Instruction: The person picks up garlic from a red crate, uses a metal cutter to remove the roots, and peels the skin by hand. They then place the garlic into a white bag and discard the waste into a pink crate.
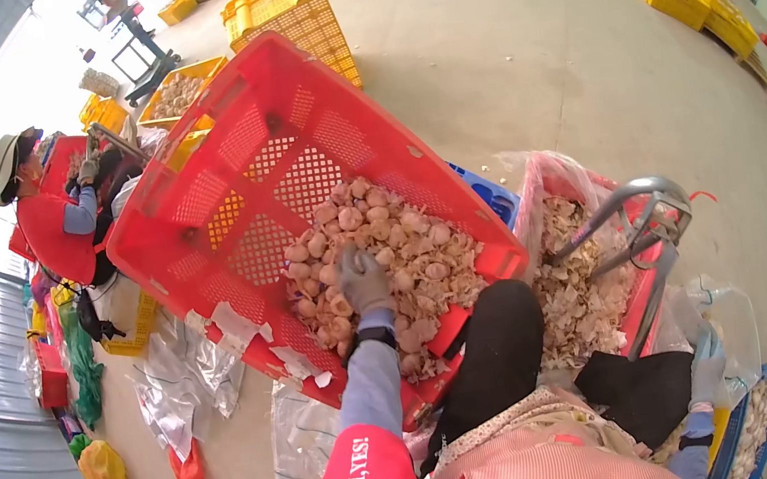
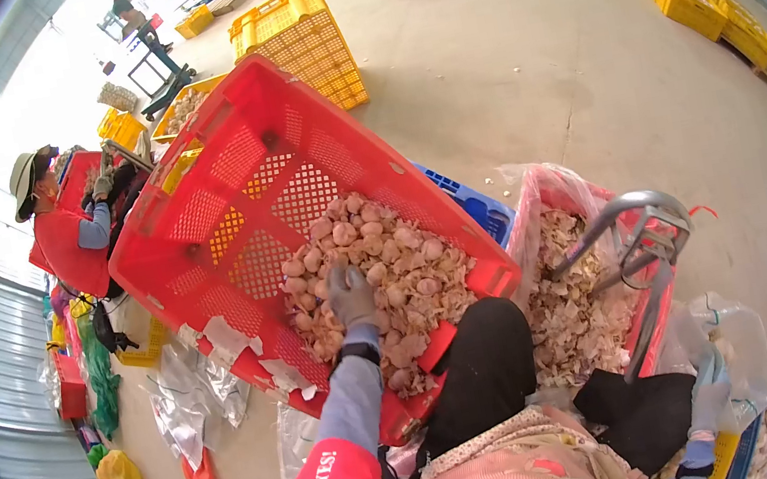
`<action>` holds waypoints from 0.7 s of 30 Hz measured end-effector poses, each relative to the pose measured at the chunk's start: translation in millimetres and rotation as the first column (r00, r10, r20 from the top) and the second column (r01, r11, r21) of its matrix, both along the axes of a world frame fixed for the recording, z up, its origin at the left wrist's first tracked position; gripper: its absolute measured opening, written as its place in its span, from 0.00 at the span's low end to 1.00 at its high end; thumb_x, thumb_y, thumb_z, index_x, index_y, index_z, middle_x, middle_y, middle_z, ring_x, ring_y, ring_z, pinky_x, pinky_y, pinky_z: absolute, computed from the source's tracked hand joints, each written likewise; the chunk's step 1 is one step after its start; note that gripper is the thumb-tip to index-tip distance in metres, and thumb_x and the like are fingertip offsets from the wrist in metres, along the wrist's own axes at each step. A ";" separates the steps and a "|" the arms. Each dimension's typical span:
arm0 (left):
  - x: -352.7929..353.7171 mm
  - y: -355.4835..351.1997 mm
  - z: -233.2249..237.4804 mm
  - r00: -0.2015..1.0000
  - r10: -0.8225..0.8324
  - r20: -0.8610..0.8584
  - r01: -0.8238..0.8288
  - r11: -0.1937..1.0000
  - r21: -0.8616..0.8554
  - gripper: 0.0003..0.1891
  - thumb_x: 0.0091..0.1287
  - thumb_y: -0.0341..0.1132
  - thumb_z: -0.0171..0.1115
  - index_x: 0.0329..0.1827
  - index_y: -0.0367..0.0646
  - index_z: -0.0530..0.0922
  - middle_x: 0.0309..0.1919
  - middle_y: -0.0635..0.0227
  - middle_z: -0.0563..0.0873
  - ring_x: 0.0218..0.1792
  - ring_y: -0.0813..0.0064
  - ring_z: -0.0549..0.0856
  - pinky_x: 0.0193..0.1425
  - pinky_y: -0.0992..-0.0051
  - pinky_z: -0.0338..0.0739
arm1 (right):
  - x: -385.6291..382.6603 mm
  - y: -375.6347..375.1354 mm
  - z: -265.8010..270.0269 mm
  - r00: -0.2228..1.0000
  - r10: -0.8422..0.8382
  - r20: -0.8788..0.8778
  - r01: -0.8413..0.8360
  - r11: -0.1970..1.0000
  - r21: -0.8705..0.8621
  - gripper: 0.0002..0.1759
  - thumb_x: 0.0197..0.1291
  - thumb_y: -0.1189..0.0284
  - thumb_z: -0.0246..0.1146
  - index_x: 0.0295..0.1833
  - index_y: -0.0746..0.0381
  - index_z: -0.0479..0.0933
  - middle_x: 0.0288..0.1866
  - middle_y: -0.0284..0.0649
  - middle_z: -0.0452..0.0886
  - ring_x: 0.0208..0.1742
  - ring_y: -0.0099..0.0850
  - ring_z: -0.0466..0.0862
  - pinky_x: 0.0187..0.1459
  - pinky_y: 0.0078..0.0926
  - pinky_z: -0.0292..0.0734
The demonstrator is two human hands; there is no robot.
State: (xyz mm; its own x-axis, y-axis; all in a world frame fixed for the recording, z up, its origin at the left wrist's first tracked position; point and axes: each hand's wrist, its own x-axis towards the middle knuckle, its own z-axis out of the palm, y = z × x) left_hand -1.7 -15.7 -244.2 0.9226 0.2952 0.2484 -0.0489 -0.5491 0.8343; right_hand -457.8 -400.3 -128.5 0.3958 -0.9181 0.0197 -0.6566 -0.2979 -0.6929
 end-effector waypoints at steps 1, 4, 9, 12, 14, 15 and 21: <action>19.1 10.5 -0.1 0.998 0.039 -0.047 -0.038 0.999 0.031 0.19 0.63 0.38 0.60 0.55 0.40 0.81 0.53 0.53 0.82 0.54 0.55 0.81 0.61 0.65 0.75 | -0.1 -2.6 -3.5 0.999 0.003 -0.032 -0.005 0.999 -0.035 0.22 0.73 0.63 0.53 0.60 0.69 0.76 0.51 0.49 0.84 0.50 0.37 0.84 0.51 0.30 0.78; 59.2 44.9 6.7 0.974 0.171 -0.147 -0.137 0.967 0.215 0.21 0.62 0.37 0.60 0.58 0.45 0.80 0.59 0.54 0.79 0.59 0.57 0.79 0.62 0.65 0.74 | -2.5 -6.9 -5.2 0.994 0.017 -0.105 -0.024 0.998 -0.063 0.22 0.74 0.63 0.52 0.61 0.69 0.75 0.54 0.49 0.83 0.49 0.37 0.84 0.51 0.30 0.79; 99.8 84.4 6.5 0.950 0.241 -0.199 -0.070 0.785 0.616 0.32 0.60 0.41 0.64 0.71 0.53 0.69 0.67 0.56 0.70 0.68 0.57 0.70 0.66 0.62 0.72 | -8.9 -19.1 -20.9 0.998 -0.055 0.004 0.055 0.998 0.000 0.22 0.73 0.61 0.54 0.58 0.69 0.77 0.42 0.43 0.83 0.40 0.29 0.83 0.43 0.25 0.79; 115.4 98.1 8.9 0.887 0.136 -0.441 0.122 0.852 0.509 0.38 0.60 0.48 0.64 0.75 0.57 0.61 0.67 0.54 0.70 0.66 0.55 0.73 0.66 0.61 0.71 | -5.0 -16.7 -11.7 0.997 -0.061 -0.050 0.062 0.998 0.018 0.22 0.73 0.62 0.55 0.57 0.70 0.77 0.41 0.45 0.84 0.39 0.30 0.84 0.43 0.26 0.80; 117.8 108.3 7.0 0.861 0.128 -0.491 0.148 0.863 0.483 0.34 0.61 0.49 0.63 0.72 0.55 0.67 0.63 0.52 0.74 0.61 0.53 0.78 0.64 0.59 0.73 | 6.1 -12.0 0.6 0.994 -0.039 -0.105 0.044 0.998 0.051 0.22 0.72 0.63 0.55 0.58 0.71 0.76 0.45 0.49 0.85 0.41 0.32 0.85 0.44 0.27 0.81; 113.7 106.9 12.5 0.885 0.165 -0.436 0.065 0.883 0.465 0.33 0.61 0.48 0.64 0.71 0.54 0.69 0.61 0.51 0.75 0.59 0.52 0.79 0.63 0.59 0.74 | 9.6 -10.7 0.3 0.993 -0.038 -0.111 0.040 0.999 0.021 0.21 0.72 0.63 0.55 0.57 0.71 0.77 0.43 0.49 0.85 0.40 0.33 0.85 0.43 0.29 0.81; 62.7 91.9 -3.9 0.946 0.285 -0.156 -0.214 0.908 0.361 0.24 0.61 0.43 0.62 0.59 0.44 0.78 0.53 0.51 0.81 0.52 0.51 0.82 0.57 0.58 0.77 | 20.2 0.3 12.3 0.922 -0.048 -0.383 -0.047 0.971 -0.234 0.17 0.69 0.64 0.56 0.51 0.66 0.80 0.36 0.51 0.86 0.34 0.44 0.85 0.38 0.39 0.77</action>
State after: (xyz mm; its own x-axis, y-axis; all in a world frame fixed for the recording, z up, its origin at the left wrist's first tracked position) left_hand 61.0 76.1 -248.1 0.8701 0.4545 0.1909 0.2753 -0.7693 0.5765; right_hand -437.7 -400.0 -116.2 0.4155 -0.9060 0.0807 -0.8573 -0.4197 -0.2980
